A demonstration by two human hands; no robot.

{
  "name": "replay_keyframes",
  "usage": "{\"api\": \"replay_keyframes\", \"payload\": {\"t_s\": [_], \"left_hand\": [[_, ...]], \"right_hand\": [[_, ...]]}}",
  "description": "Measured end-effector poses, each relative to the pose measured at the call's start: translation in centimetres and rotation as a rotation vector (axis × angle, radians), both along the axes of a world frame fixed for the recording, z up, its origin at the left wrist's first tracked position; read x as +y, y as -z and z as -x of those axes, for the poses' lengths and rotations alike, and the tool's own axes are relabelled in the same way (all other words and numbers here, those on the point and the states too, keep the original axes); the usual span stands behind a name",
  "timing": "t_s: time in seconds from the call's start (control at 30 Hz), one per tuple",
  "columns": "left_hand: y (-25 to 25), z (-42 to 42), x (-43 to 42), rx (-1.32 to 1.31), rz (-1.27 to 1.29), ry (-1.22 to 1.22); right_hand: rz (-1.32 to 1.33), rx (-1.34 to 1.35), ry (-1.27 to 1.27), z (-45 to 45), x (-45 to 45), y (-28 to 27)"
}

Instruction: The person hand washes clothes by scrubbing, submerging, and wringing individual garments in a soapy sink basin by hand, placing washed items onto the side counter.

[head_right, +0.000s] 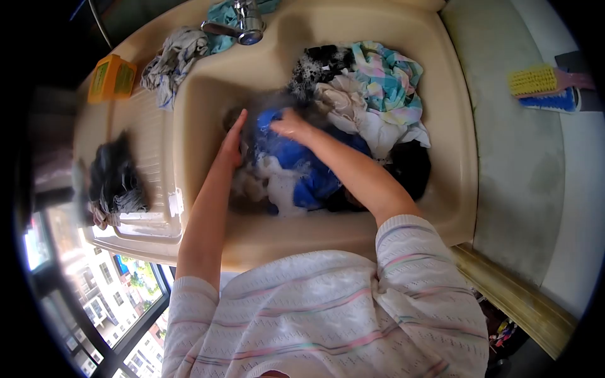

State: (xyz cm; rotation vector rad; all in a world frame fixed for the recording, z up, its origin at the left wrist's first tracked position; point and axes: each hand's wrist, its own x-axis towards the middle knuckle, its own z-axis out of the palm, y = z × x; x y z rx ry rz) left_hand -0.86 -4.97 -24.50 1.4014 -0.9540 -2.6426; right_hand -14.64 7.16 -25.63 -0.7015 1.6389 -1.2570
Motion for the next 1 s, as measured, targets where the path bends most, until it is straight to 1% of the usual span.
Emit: {"api": "replay_keyframes", "payload": {"t_s": [0.03,0.07,0.1,0.13,0.17,0.23,0.3,0.33,0.37,0.4,0.43,0.47,0.5,0.53,0.57,0.6,0.63,0.67,0.7,0.77,0.8,0.83,0.9,0.93,1.0], "left_hand": [[-0.3,0.3,0.2,0.057,-0.145,-0.011],[-0.5,0.2,0.2,0.107,-0.292,-0.024],[0.1,-0.4,0.2,0.182,-0.004,0.048],[0.6,-1.2,0.5,0.258,0.28,0.121],[1.2,-1.2,0.5,0.281,0.341,0.108],[2.0,-1.0,0.8,0.322,0.463,0.077],[2.3,0.1,2.2,0.37,0.007,-0.334],[-2.7,1.7,2.9,0.005,0.222,-0.368],[-5.5,2.0,2.5,0.124,0.252,-0.215],[-7.0,2.1,2.0,0.162,0.283,-0.227],[-7.7,1.7,1.6,0.196,0.311,-0.245],[-7.5,1.2,0.2,0.189,0.297,-0.29],[-7.3,0.8,-1.0,0.183,0.285,-0.336],[-9.3,0.8,-0.7,0.081,0.395,-0.385],[-8.0,0.6,-0.9,0.018,0.497,-0.335],[-5.7,0.4,-1.2,-0.045,0.6,-0.281],[-4.4,0.4,-1.3,-0.108,0.702,-0.223],[-4.3,0.5,-0.8,-0.235,0.694,-0.051],[-3.9,0.6,-0.3,-0.215,0.69,-0.018],[-2.6,0.5,0.4,-0.182,0.688,0.044],[-2.4,0.4,0.2,-0.212,0.597,0.043],[-1.5,0.1,-0.3,-0.153,0.543,0.008],[0.2,-0.6,-1.4,-0.035,0.422,-0.068],[-0.1,-0.7,-1.3,-0.045,0.383,-0.086],[-0.7,-0.6,-1.1,-0.05,0.31,-0.122]], "right_hand": [[0.011,0.005,0.005,-2.1,-1.3,0.4],[0.047,0.275,-0.047,-4.2,-0.9,-5.2],[0.046,0.465,-0.026,-6.2,-1.3,-6.8],[0.033,0.552,-0.03,-7.5,-0.9,-7.5],[0.185,0.623,0.023,-8.2,-0.5,-7.1],[0.196,0.763,-0.061,-7.5,-0.1,-7.4],[0.266,0.793,0.041,-5.1,0.0,-6.6],[0.111,0.807,0.063,-3.2,0.4,-4.6],[-0.075,0.846,0.005,-1.1,1.4,-3.8],[-0.22,0.812,-0.186,0.8,3.1,-5.1],[-0.322,0.8,-0.317,2.8,5.0,-3.7],[-0.437,0.822,-0.426,3.7,7.0,-6.2],[-0.371,0.799,-0.515,5.3,8.6,-5.9],[-0.28,0.607,-0.595,7.2,9.5,-6.3],[-0.351,0.403,-0.698,8.3,9.4,-9.4],[-0.368,0.553,-0.743,9.0,8.7,-11.4],[-0.384,0.702,-0.783,9.2,7.8,-12.4],[-0.223,0.701,-0.562,8.8,6.5,-12.1],[-0.062,0.692,-0.34,7.8,4.8,-11.7],[0.123,0.643,-0.19,5.0,1.4,-8.2],[0.006,0.773,-0.257,3.3,0.3,-5.6],[-0.115,0.897,-0.323,1.6,-0.2,-3.1],[-0.288,0.963,-0.291,-0.8,-0.5,-0.1],[-0.271,0.933,-0.338,-0.4,-0.9,0.4],[-0.287,0.953,-0.319,0.6,-1.8,1.3]]}}
